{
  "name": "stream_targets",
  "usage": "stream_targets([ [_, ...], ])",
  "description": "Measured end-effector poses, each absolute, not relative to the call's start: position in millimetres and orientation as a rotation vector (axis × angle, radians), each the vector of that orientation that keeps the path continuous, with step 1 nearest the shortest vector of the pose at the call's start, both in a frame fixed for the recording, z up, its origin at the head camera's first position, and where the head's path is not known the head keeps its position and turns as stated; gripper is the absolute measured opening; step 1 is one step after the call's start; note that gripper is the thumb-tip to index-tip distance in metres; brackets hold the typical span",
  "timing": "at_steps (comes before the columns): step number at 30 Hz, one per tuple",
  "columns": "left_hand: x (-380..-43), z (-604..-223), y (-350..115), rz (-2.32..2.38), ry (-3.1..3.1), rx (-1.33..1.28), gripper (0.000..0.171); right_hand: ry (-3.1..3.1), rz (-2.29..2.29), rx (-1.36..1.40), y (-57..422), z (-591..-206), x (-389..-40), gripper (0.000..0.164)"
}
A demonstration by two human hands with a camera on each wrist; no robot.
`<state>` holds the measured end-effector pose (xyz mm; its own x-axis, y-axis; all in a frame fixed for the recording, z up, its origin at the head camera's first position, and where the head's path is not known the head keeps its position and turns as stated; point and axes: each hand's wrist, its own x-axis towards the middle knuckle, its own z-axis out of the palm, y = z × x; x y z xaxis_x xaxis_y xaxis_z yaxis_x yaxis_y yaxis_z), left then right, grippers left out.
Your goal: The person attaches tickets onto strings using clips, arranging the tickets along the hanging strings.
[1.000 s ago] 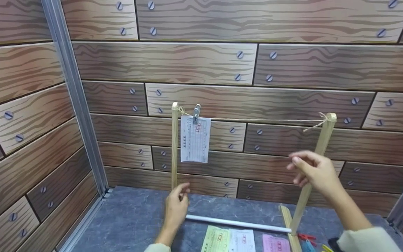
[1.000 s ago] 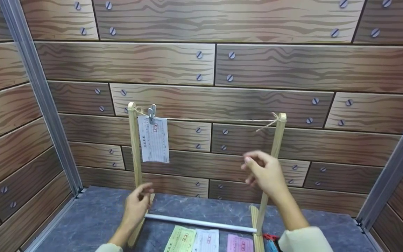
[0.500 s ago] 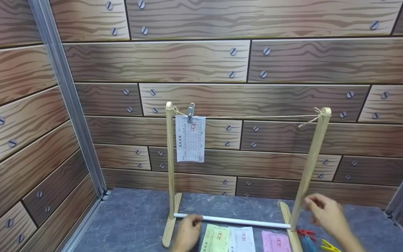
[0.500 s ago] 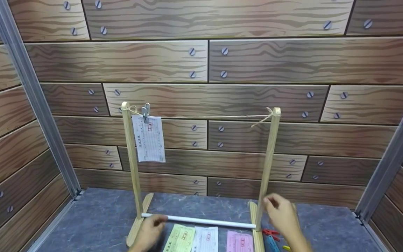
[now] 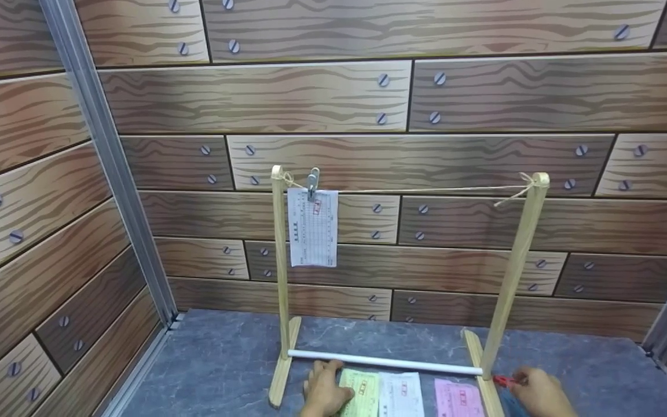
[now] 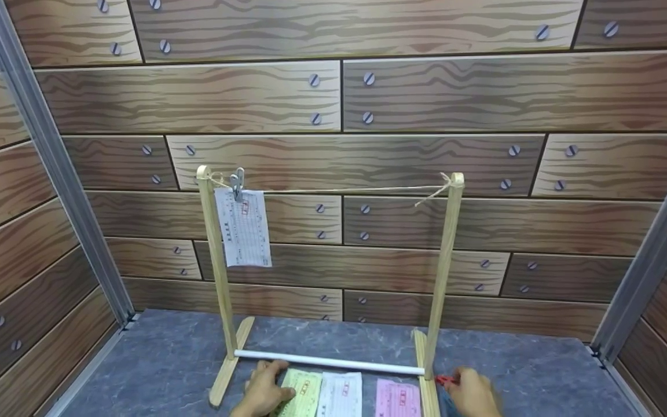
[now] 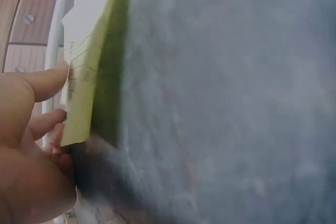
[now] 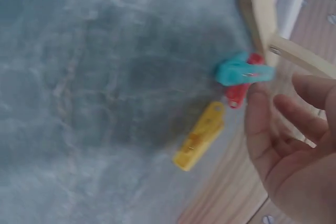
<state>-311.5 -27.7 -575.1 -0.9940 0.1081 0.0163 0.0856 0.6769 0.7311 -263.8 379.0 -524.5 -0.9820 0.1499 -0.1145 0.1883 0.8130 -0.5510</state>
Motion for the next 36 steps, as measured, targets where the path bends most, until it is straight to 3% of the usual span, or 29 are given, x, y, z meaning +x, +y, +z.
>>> stream_targets([
  [4, -312, -576, -28, 1.279, 2.832, 0.212, 0.033, 2.878, -0.825, 0.336, 383, -533, -264, 0.024],
  [8, -311, -577, -33, 1.334, 2.817, 0.244, 0.037, 2.902, -0.796, 0.35, 381, -536, -262, 0.019],
  [14, -311, -580, -37, 1.391, 2.796, 0.293, 0.039, 2.873, -0.87, 0.384, 380, -539, -259, 0.024],
  [22, -311, -580, -40, 1.393, 2.766, 0.299, 0.023, 2.888, -1.013, 0.341, 379, -544, -251, 0.019],
  [24, -311, -580, -42, 1.4, 2.772, 0.301, 0.021, 2.867, -1.068, 0.382, 376, -543, -251, 0.023],
  [29, -311, -582, -48, 1.5, 2.777, 0.349, 0.017, 2.711, -1.252, 0.522, 373, -532, -251, 0.056],
  [36, -311, -581, -50, 1.702, 2.597, 0.351, 0.011, 2.678, -1.534, 0.479, 358, -509, -243, 0.046],
])
